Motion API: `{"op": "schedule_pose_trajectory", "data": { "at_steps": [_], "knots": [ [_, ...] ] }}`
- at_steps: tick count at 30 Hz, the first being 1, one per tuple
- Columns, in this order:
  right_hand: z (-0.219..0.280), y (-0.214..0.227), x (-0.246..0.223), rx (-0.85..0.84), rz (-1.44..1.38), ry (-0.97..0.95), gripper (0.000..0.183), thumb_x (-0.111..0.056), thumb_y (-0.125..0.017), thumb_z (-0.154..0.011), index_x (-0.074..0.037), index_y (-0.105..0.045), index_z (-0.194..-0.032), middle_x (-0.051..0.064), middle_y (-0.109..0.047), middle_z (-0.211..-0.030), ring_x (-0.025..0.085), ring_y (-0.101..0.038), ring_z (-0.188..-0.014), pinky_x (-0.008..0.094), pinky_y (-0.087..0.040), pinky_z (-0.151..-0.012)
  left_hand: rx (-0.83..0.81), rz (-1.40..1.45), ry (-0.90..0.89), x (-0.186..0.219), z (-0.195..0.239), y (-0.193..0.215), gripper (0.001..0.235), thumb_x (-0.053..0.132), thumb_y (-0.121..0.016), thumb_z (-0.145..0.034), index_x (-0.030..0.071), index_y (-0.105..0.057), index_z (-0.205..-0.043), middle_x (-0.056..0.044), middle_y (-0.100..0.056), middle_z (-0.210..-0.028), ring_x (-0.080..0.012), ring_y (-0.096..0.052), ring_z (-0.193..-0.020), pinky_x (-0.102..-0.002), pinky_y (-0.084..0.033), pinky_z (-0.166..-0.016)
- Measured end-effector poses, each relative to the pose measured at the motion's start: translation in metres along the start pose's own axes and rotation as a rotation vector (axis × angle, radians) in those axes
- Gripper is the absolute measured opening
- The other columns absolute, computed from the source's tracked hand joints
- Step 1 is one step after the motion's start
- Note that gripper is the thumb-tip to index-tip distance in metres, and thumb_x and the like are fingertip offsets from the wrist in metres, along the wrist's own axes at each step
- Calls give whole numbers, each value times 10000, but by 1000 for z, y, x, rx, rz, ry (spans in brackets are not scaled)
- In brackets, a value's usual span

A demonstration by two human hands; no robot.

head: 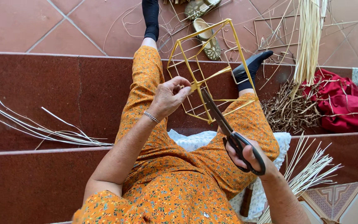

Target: The person sits on the floor and assembles a rectangular basket frame using thin wooden strips, tape, and scissors. They wrap tape around the frame's joints to secure them, cut excess tape, and adjust the frame's shape.

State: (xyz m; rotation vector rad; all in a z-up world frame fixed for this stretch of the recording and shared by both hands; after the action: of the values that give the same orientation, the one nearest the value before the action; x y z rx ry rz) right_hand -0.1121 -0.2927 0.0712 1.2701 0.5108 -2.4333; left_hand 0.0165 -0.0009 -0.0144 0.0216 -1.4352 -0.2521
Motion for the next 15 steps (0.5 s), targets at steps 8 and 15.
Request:
{"op": "schedule_pose_trajectory", "data": {
  "at_steps": [8, 15],
  "knots": [
    [-9, -23, -48, 24, -67, 26, 1207, -828, -617, -753, 78, -386, -1516, -6, -472, -781, 19, -410, -488, 188, -308, -436, 11, 79, 16, 2, -1, -4, 135, 211, -740, -950, 101, -731, -1028, 83, -664, -689, 18, -515, -593, -192, -421, -512],
    [-11, -22, -40, 13, 36, -29, 1131, -862, -587, -734, 80, -489, -1352, -8, -494, -777, 14, -429, -495, 185, -323, -415, -5, 133, 17, -4, -1, -9, 131, 190, -732, -959, 80, -724, -1029, 71, -663, -707, 25, -521, -613, -182, -434, -527]
  ]
}}
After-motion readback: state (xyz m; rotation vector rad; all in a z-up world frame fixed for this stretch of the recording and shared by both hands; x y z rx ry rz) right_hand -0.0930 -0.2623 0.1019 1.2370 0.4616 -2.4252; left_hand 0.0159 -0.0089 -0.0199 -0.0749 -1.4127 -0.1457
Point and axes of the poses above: each hand's wrist, its own z-axis away from the middle knuckle, its own y-axis out of the back of the hand, x = y × z, the point moved 3 cm from there along -z, towards the middle knuckle
